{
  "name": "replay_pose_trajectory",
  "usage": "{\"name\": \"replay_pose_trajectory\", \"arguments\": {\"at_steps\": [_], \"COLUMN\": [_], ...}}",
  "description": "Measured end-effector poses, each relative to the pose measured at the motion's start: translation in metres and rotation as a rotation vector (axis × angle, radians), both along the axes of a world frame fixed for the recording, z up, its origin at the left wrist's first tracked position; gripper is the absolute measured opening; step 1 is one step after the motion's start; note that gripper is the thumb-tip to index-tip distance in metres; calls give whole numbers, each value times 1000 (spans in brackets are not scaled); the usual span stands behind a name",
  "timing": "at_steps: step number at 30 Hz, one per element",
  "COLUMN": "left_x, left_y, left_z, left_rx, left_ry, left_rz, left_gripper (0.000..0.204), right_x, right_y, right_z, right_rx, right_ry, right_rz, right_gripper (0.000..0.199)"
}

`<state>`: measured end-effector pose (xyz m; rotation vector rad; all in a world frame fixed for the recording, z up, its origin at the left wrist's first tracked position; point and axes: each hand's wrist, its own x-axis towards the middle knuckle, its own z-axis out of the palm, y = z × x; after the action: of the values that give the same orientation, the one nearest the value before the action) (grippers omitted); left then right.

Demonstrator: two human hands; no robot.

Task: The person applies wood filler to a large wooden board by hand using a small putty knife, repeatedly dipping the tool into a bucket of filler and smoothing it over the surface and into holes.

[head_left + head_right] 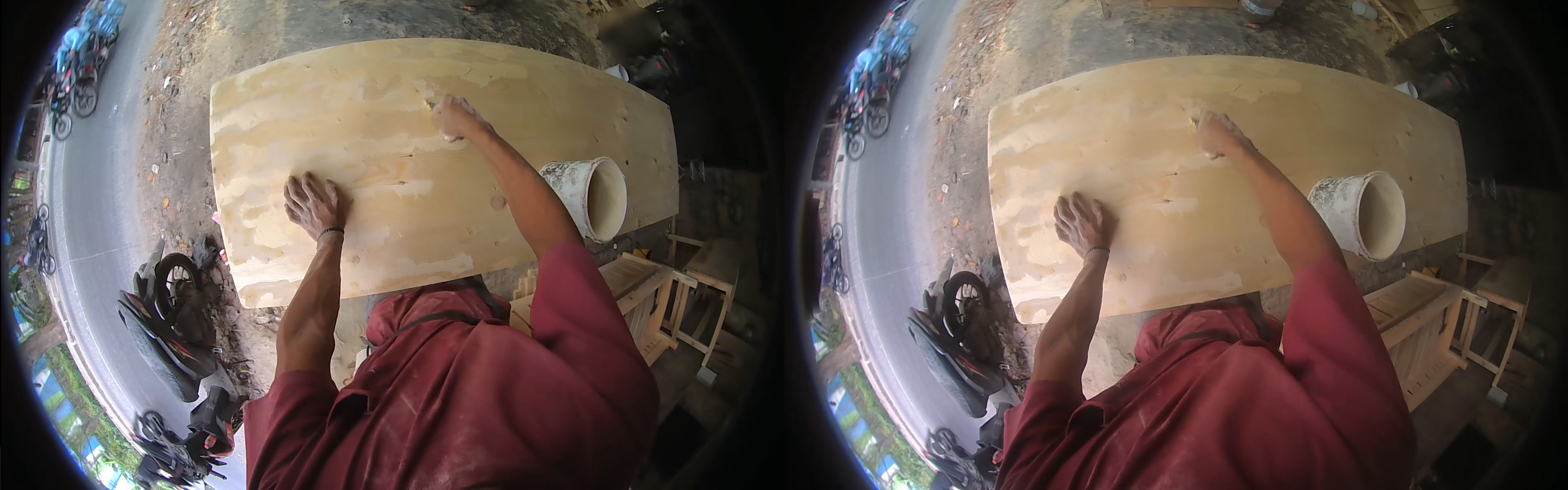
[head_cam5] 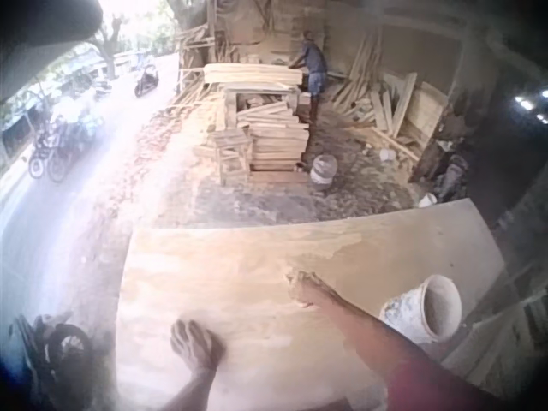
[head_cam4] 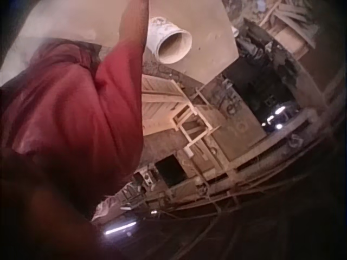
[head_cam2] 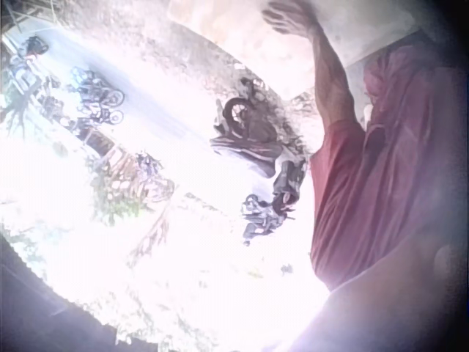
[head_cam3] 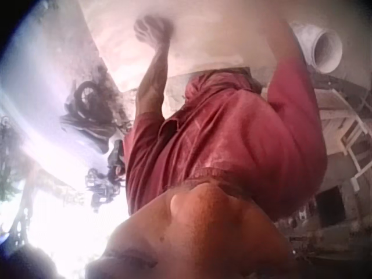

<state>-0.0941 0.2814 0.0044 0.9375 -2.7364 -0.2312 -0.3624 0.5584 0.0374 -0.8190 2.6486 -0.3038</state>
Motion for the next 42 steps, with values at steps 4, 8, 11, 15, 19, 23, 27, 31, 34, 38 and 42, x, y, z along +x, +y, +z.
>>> {"name": "replay_pose_trajectory", "arguments": {"at_steps": [4, 8, 11, 15, 19, 23, 27, 31, 34, 38, 42], "left_x": [9, 1, 4, 6, 2, 5, 0, -1, 0, 4, -3], "left_y": [-7, -2, -3, -4, -2, -7, 1, 3, 1, -3, 1], "left_z": [4, 6, 7, 2, 2, -2, 6, 9, 8, 5, 8], "left_rx": [20, 20, 14, -10, -35, -37, -20, -22, -12, -38, -31], "left_ry": [-19, 0, -6, 4, -10, -24, -27, -33, -24, -37, -25], "left_rz": [48, 17, 26, 28, 56, 47, 55, 46, 52, 61, 43], "left_gripper": [55, 56, 56, 56, 57, 57, 57, 58, 59, 58, 60], "right_x": [19, 39, 19, 37, 33, 28, 10, 12, 19, 8, 10], "right_y": [-41, -17, -8, 18, 38, 44, 79, 109, 126, 123, 151], "right_z": [76, 29, 38, 35, 32, 48, -1, -6, -11, 47, 0], "right_rx": [37, -5, 149, -79, -125, 29, -26, -65, -97, -194, -110], "right_ry": [-312, 290, -32, -32, -65, -153, 22, 113, 129, -300, 180], "right_rz": [-375, -219, -64, -373, -434, -363, -391, -419, -428, -578, -411], "right_gripper": [26, 26, 29, 31, 32, 36, 36, 36, 36, 35, 34]}}
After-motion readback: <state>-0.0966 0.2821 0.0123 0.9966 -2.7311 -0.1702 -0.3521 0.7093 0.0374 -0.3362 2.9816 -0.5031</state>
